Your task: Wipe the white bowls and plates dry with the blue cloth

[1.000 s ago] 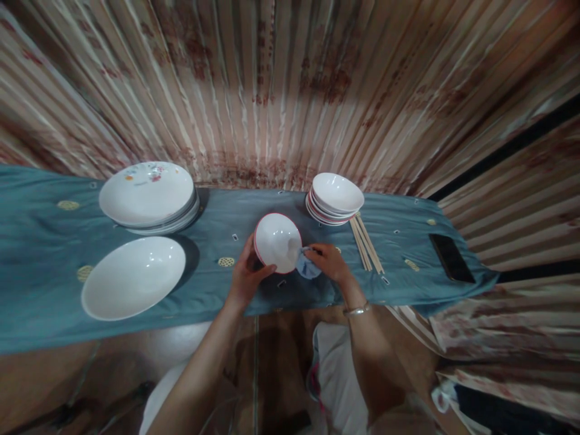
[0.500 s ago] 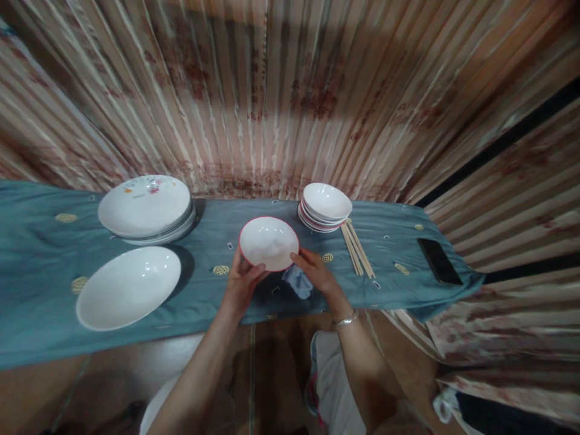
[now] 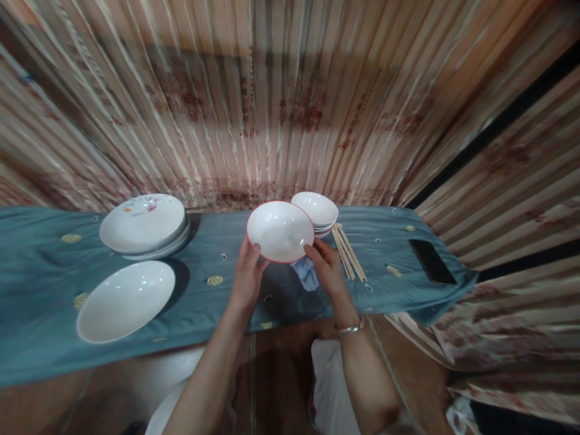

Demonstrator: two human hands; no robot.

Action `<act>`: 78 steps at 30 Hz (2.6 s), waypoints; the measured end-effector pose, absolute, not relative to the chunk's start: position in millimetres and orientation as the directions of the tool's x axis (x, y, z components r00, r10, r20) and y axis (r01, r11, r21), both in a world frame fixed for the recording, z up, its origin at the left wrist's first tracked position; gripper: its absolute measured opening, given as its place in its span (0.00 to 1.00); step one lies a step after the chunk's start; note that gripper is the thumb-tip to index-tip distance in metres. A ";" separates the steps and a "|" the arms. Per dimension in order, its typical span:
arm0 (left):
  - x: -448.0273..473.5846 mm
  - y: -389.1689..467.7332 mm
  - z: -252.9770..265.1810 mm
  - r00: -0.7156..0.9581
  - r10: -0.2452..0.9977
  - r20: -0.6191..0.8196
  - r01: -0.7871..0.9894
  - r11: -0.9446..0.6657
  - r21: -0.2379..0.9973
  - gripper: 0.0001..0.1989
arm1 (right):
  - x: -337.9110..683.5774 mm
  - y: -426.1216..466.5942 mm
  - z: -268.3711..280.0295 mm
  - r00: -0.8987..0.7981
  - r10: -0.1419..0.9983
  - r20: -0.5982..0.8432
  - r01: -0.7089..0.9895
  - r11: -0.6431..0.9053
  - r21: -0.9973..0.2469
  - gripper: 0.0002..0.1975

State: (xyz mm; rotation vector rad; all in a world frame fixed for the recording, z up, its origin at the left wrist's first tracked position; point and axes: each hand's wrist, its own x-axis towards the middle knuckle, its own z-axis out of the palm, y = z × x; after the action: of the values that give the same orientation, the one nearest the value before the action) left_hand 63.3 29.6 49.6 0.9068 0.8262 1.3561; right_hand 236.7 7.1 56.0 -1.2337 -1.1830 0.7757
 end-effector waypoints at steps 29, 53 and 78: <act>147.3 175.0 82.3 0.226 0.917 0.327 0.223 -0.376 0.899 0.09 | 282.1 39.1 58.3 0.554 0.781 0.288 0.168 0.233 -0.958 0.29; 164.5 195.7 38.1 0.167 0.957 0.238 0.176 -0.266 0.948 0.22 | 281.5 47.0 48.1 0.499 0.791 0.353 0.591 -0.012 -0.807 0.37; 41.4 13.0 7.4 -0.082 0.966 0.247 0.088 -0.240 0.967 0.25 | 194.9 2.7 18.8 0.105 0.939 0.326 0.794 0.118 -0.596 0.28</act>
State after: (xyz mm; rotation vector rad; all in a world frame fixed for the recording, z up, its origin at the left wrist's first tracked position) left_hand 41.4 13.0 7.4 1.4043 1.2103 1.4236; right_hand 194.9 2.7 18.8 -1.6988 -1.7123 0.2689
